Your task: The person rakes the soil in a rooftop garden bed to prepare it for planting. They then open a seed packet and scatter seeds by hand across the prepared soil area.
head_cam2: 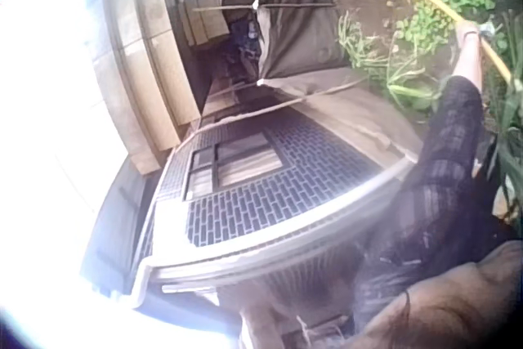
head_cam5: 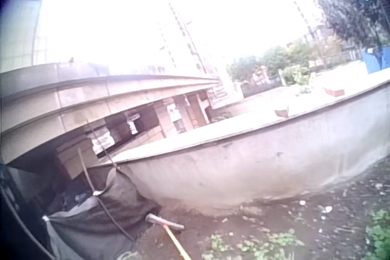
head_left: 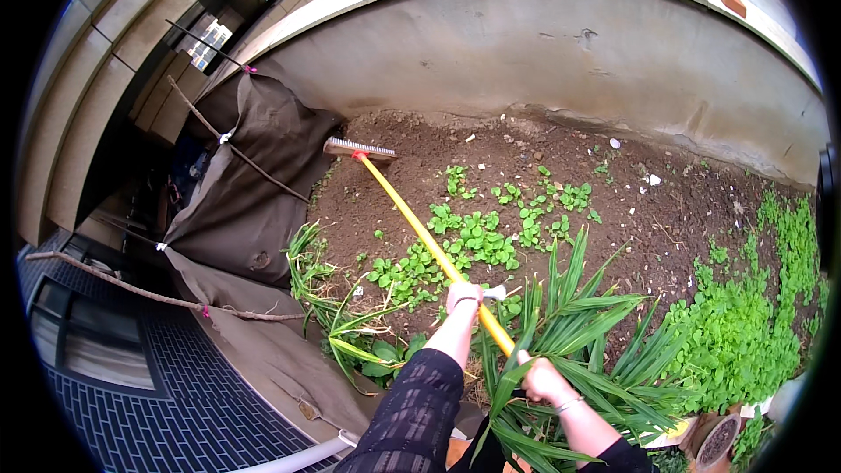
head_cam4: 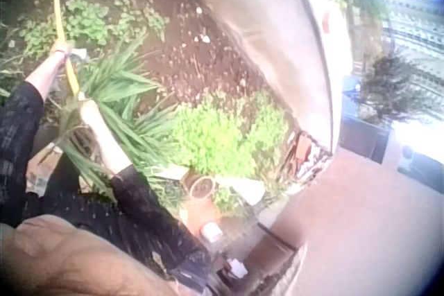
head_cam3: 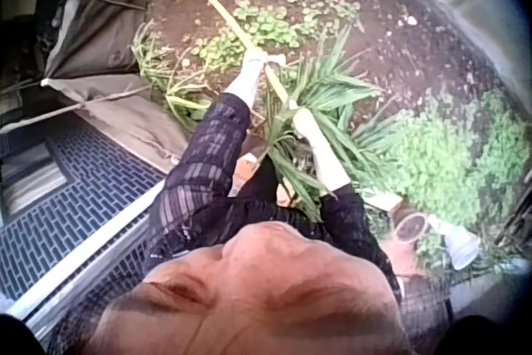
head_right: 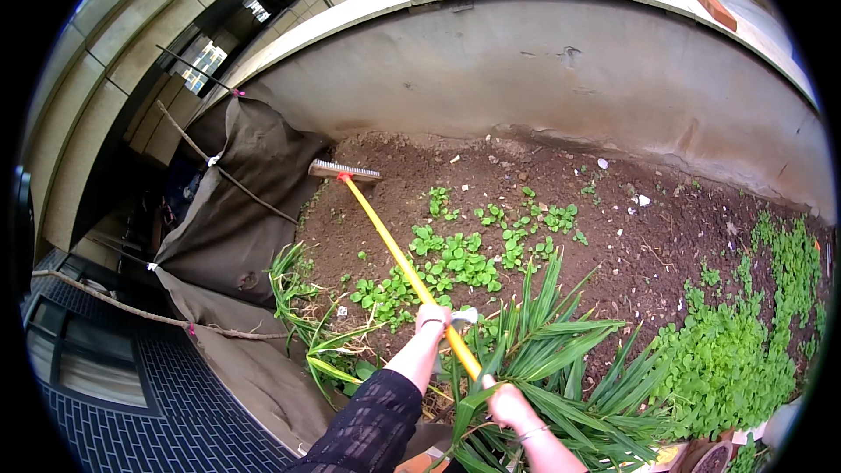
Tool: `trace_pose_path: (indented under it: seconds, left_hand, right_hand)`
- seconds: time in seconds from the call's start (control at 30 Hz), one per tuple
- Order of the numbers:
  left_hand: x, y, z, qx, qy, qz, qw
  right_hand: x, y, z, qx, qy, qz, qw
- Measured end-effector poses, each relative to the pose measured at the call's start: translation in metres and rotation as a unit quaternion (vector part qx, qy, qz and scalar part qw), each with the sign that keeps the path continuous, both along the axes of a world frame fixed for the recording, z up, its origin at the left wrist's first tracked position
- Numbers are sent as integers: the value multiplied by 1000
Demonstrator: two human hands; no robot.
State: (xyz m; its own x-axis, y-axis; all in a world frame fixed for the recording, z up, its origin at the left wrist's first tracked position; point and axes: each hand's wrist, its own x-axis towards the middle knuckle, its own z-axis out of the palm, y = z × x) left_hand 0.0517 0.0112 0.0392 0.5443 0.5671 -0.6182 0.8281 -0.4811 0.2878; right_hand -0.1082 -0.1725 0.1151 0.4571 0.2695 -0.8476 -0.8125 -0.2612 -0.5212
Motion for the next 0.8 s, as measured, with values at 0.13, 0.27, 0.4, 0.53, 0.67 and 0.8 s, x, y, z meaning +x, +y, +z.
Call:
trace_pose_path:
  seconds: [0.13, 0.27, 0.4, 0.53, 0.67, 0.8]
  left_hand:
    - [7, -28, -24, -34, -10, -67, 997]
    - [-1, -52, -12, -37, -59, -85, 994]
    - [-21, -56, -33, -58, -87, -66, 992]
    - [-65, -57, -33, -124, -38, -47, 990]
    - [-73, 6, -29, -76, -29, 24, 996]
    - [-60, 82, -36, -15, -32, 49, 998]
  right_hand:
    - [-4, -26, 27, -22, -56, -25, 998]
    - [-29, -26, 15, -47, -106, -29, 993]
    - [-43, -33, -1, -94, -165, 42, 981]
    - [-87, -57, -37, -166, -287, 121, 936]
    - [-53, -9, -25, -33, -127, 183, 974]
    - [-19, 43, -29, -53, -437, 319, 839]
